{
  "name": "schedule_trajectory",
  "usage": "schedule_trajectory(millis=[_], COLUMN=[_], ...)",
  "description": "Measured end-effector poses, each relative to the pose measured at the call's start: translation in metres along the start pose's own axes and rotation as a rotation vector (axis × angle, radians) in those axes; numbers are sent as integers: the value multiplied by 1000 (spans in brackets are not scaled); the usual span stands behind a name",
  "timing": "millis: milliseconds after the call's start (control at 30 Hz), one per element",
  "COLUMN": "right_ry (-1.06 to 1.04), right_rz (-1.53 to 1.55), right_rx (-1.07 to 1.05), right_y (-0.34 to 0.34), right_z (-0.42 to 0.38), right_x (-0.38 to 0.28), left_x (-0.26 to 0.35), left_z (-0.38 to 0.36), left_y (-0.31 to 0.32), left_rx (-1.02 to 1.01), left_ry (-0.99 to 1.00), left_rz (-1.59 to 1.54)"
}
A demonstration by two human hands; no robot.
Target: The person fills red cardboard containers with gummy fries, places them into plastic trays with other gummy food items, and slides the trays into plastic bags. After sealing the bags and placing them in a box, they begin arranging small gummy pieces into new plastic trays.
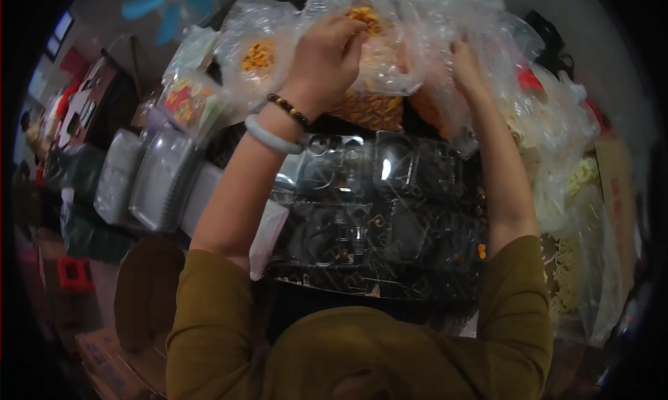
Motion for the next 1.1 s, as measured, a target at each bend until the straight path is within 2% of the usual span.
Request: schedule_trajectory(millis=[67, 133, 200, 233, 267, 300, 367, 433, 500, 567, 633, 667, 733, 800, 867, 900, 967, 1033, 1100], right_ry=[61, 318, 430, 435, 410, 383, 407, 484, 543, 601, 637, 630, 637, 653, 681, 662, 737, 771, 770], right_rz=[-10, 893, 1527, 1774, 1901, 2027, 2070, 2104, 2065, 1986, 1928, 1951, 1963, 1958, 1941, 1946, 1915, 1912, 1937], right_rx=[97, 275, 193, 140, 114, 81, 142, 224, 302, 388, 424, 436, 531, 584, 634, 610, 653, 627, 536], right_y=[1, -5, -13, -19, -24, -30, -43, -55, -65, -73, -85, -92, -103, -112, -116, -116, -110, -102, -92], right_z=[-34, -72, -110, -129, -152, -174, -217, -254, -287, -315, -336, -350, -370, -386, -393, -395, -393, -390, -384], right_x=[-52, -83, -98, -101, -102, -104, -106, -105, -100, -96, -101, -95, -97, -98, -100, -99, -100, -102, -104], left_x=[31, 54, 68, 74, 84, 97, 122, 143, 165, 169, 174, 167, 142, 99, 30, -8, -67, -95, -108], left_z=[12, 15, 17, 18, 19, 19, 19, 17, 12, 6, 8, 11, 16, 20, 26, 28, 29, 32, 36], left_y=[19, 46, 80, 93, 110, 125, 162, 205, 247, 295, 283, 275, 222, 175, 136, 123, 111, 111, 113], left_rx=[-41, -100, -159, -187, -264, -305, -373, -441, -590, -579, -284, -63, 216, 331, 251, 110, -297, -545, -568], left_ry=[14, 10, 10, 10, 27, 34, 74, 216, 243, 343, 301, 302, 180, 30, -199, -345, -581, -659, -645], left_rz=[-133, -263, -340, -366, -288, -344, -390, -409, -410, -349, -346, -386, -348, -230, 109, 324, 682, 821, 897])
Point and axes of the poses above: each hand's wrist, its own z-axis towards the middle knuckle, its own y-axis out of the palm, x = y × z, the point moved 4 cm from there along z, towards the middle knuckle, and after that the axes turned 12 degrees about -y, right-handed, at the moved point
